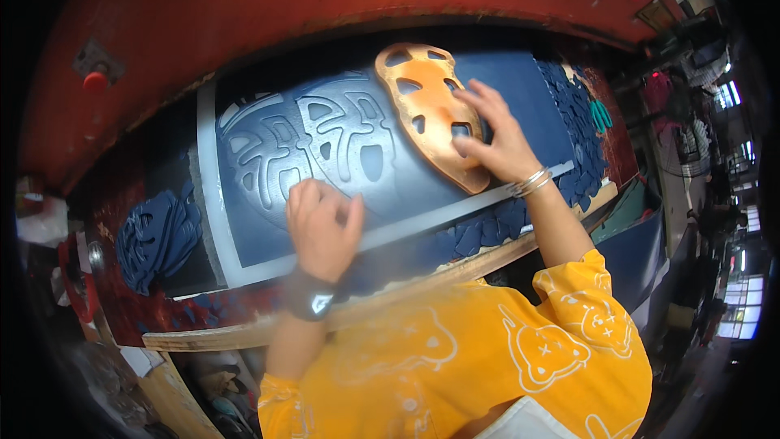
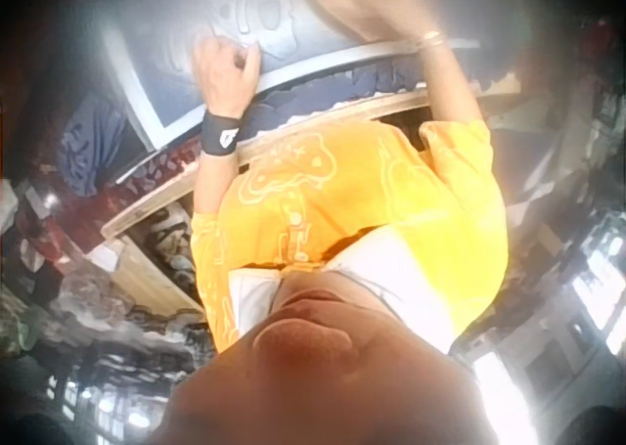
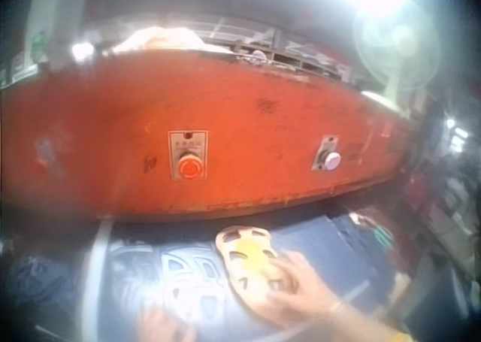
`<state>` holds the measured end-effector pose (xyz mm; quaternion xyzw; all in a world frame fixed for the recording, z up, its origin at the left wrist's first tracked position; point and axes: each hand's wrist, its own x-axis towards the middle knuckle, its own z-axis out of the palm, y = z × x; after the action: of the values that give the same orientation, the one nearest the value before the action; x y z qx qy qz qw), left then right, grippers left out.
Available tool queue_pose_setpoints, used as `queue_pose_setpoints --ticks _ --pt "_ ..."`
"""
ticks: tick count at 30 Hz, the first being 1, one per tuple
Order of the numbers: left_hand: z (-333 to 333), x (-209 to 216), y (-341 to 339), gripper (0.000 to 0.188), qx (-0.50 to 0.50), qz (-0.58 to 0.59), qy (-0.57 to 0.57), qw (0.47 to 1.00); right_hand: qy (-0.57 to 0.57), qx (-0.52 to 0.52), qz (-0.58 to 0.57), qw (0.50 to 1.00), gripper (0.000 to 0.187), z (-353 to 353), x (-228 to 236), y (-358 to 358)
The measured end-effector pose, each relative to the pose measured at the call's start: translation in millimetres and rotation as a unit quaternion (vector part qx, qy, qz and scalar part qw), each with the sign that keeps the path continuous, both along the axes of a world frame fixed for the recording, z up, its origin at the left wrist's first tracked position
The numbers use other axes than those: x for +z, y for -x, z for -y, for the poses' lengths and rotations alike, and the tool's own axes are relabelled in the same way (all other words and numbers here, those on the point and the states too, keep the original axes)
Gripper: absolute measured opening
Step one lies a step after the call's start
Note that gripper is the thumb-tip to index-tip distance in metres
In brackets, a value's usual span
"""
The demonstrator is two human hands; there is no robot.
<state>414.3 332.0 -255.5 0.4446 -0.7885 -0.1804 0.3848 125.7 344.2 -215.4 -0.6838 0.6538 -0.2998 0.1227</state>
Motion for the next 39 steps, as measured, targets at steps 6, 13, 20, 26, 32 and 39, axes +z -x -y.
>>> queue_pose_setpoints --ticks 6,13,20,26,32,39 --pt "-94.0 -18.6 18.9 0.007 -0.225 -0.152 -0.158 0.949 0.27 -0.191 0.014 0.944 0.066 -9.9 -16.6 45.0" --pt "-115.8 -43.7 24.1 0.007 -0.202 -0.066 -0.001 0.977 0.513 -0.287 0.034 0.809 0.073 6.7 46.2 87.2" --pt "-130.6 -45.4 26.4 0.01 -0.109 -0.045 0.041 0.992 0.464 -0.231 0.073 0.852 0.081 -29.9 34.8 88.8" --pt "-145.1 -54.8 28.0 0.014 -0.001 0.029 -0.008 1.0 0.229 -0.105 0.063 0.966 0.055 -169.6 -40.1 42.5" --pt "-147.6 -52.2 34.7 0.023 0.007 0.065 0.051 0.997 0.052 0.078 -0.087 0.992 0.025 -206.9 -72.8 11.6" --pt "-145.0 -52.3 38.7 0.029 0.029 0.078 0.039 0.996 0.029 0.068 -0.121 0.99 0.028 -201.9 -64.4 9.2"
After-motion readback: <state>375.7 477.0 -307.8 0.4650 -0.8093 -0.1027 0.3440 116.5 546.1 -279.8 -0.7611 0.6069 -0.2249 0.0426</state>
